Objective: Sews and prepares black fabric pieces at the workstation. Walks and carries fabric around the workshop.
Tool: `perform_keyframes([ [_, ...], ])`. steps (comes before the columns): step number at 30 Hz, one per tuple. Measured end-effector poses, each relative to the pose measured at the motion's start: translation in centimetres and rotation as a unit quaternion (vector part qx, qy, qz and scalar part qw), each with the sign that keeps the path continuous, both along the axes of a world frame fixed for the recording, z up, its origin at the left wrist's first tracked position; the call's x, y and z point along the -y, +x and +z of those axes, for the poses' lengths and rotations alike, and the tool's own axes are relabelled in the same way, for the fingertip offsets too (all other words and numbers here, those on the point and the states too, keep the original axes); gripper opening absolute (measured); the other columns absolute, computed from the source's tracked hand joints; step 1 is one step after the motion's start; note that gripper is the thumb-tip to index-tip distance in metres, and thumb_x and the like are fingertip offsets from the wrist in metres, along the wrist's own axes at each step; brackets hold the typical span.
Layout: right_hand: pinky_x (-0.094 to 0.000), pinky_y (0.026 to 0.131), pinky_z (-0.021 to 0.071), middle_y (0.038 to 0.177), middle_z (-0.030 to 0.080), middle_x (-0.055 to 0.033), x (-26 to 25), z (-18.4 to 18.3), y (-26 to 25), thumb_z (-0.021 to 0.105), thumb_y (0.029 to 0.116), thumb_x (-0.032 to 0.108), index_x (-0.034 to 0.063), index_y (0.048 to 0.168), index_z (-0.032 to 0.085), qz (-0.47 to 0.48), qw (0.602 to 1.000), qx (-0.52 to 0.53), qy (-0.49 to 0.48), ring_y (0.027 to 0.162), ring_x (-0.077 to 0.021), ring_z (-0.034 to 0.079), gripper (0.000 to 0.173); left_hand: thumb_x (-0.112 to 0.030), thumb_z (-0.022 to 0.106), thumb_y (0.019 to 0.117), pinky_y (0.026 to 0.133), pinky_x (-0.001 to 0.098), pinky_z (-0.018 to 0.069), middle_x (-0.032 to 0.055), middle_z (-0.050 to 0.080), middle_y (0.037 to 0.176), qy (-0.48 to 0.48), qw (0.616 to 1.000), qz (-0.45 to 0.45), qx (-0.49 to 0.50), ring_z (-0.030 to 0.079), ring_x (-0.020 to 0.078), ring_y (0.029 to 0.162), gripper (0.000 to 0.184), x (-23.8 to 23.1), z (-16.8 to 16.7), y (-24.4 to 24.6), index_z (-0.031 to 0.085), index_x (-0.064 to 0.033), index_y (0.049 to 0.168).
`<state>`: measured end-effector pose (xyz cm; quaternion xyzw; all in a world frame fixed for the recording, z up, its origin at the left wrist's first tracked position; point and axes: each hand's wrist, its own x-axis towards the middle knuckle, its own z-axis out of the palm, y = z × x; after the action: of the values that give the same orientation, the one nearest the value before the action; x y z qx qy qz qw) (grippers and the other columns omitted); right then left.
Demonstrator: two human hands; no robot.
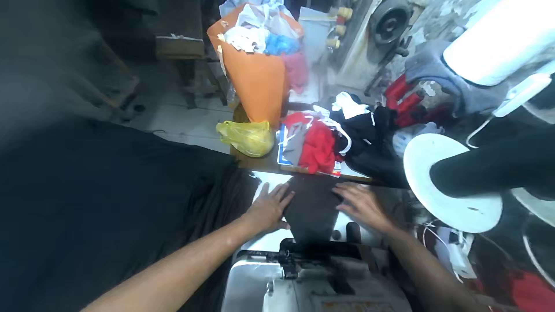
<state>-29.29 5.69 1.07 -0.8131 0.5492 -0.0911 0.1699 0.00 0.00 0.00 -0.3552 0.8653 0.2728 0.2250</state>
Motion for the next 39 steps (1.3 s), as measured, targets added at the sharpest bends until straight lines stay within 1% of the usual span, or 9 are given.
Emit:
perform_keyframes([
  [3, -0.0637, 0.117, 0.028, 0.167, 0.03, -0.0121, 1.3, -0.5, 2.2, 0.078, 0.0879, 0.045, 0.0222, 0.161, 0.037, 0.005, 0.972, -0.099, 0.212, 0.153, -0.0373, 0.029, 0.087, -0.054, 0.056, 0.1005, 0.121, 0.0663, -0.0095, 0.0173, 0.009, 0.172, -0.021, 0.998, -0.044, -0.049, 0.006, 0.0316, 0.16, 0.086, -0.5, -1.1, -1.6, 0.017, -0.0124, 0.165],
  [8, -0.0624, 0.104, 0.0421, 0.148, 0.05, -0.0228, -0.1, -0.8, 1.0, 0.079, 0.087, 0.047, 0.0244, 0.153, 0.051, -0.098, 0.968, -0.087, 0.213, 0.134, -0.0447, 0.048, 0.075, -0.037, 0.057, 0.1036, 0.118, 0.0709, -0.0128, 0.0098, 0.017, 0.172, -0.036, 0.994, -0.057, -0.091, 0.003, 0.0296, 0.16, 0.068, 0.9, -1.3, -4.3, 0.03, -0.0197, 0.163],
  [12, -0.063, 0.115, 0.0343, 0.15, 0.047, -0.0307, -3.1, -0.2, -2.1, 0.057, 0.1057, 0.03, 0.0015, 0.151, 0.047, -0.315, 0.924, -0.025, 0.213, 0.14, -0.0473, 0.045, 0.054, -0.027, 0.066, 0.1002, 0.122, 0.0657, 0.0128, 0.0172, 0.038, 0.162, -0.119, 0.961, 0.044, -0.246, 0.026, 0.036, 0.155, 0.056, 1.9, 0.2, -3.0, 0.05, -0.0136, 0.152],
  [15, -0.0601, 0.119, 0.0291, 0.155, 0.044, -0.0265, -3.4, -0.1, -2.5, 0.044, 0.111, 0.034, 0.0047, 0.158, 0.037, -0.422, 0.88, -0.06, 0.21, 0.145, -0.0434, 0.041, 0.055, -0.022, 0.061, 0.1032, 0.121, 0.062, 0.0263, 0.02, 0.046, 0.156, -0.126, 0.937, 0.146, -0.29, 0.035, 0.0416, 0.15, 0.047, 2.3, 2.0, 1.0, 0.055, -0.0096, 0.148],
  [20, -0.0602, 0.102, 0.0479, 0.136, 0.059, -0.0308, -1.5, -1.2, 1.4, 0.045, 0.0993, -0.007, 0.0191, 0.146, 0.06, -0.156, 0.971, 0.005, 0.179, 0.12, -0.0485, 0.061, 0.055, -0.026, 0.059, 0.1032, 0.118, 0.0597, 0.0329, 0.0169, 0.056, 0.149, -0.2, 0.915, 0.204, -0.284, 0.043, 0.0401, 0.145, 0.036, -1.2, 1.7, 8.6, 0.067, -0.0086, 0.134],
  [25, -0.0583, 0.096, 0.0507, 0.132, 0.06, -0.0282, 3.4, -1.1, 5.8, 0.047, 0.1029, -0.002, 0.0358, 0.151, 0.053, 0.023, 0.977, -0.087, 0.195, 0.112, -0.0456, 0.064, 0.061, -0.028, 0.055, 0.1025, 0.118, 0.0691, 0.0257, 0.0184, 0.06, 0.144, -0.264, 0.9, 0.231, -0.259, 0.043, 0.045, 0.144, 0.037, -6.2, 0.8, 15.0, 0.072, -0.0047, 0.125],
  [31, -0.0537, 0.088, 0.0554, 0.127, 0.06, -0.0278, 4.4, -2.3, 8.8, 0.056, 0.0993, -0.004, 0.0387, 0.152, 0.05, 0.145, 0.975, -0.121, 0.115, 0.107, -0.0442, 0.065, 0.068, -0.033, 0.049, 0.1034, 0.117, 0.0707, 0.0241, 0.022, 0.06, 0.142, -0.282, 0.855, 0.342, -0.271, 0.044, 0.0491, 0.142, 0.045, -12.9, -1.7, 18.8, 0.07, -0.0012, 0.126],
  [35, -0.0573, 0.074, 0.058, 0.118, 0.063, -0.0314, 4.0, -3.5, 6.3, 0.063, 0.0937, -0.007, 0.0325, 0.151, 0.053, 0.062, 0.991, -0.112, 0.027, 0.089, -0.0475, 0.069, 0.07, -0.027, 0.051, 0.1052, 0.121, 0.0597, 0.027, 0.0283, 0.056, 0.143, -0.337, 0.818, 0.345, -0.313, 0.044, 0.0467, 0.143, 0.038, -15.1, -4.0, 19.0, 0.069, -0.001, 0.126],
  [39, -0.0599, 0.077, 0.0566, 0.131, 0.056, -0.0328, 3.9, -2.8, 4.5, 0.056, 0.0976, -0.007, 0.0279, 0.157, 0.045, -0.13, 0.971, -0.186, 0.071, 0.091, -0.0492, 0.068, 0.069, -0.032, 0.049, 0.1054, 0.119, 0.0591, 0.0305, 0.0273, 0.056, 0.145, -0.353, 0.819, 0.352, -0.283, 0.044, 0.0479, 0.142, 0.041, -14.9, -4.3, 18.5, 0.07, -0.004, 0.127],
])
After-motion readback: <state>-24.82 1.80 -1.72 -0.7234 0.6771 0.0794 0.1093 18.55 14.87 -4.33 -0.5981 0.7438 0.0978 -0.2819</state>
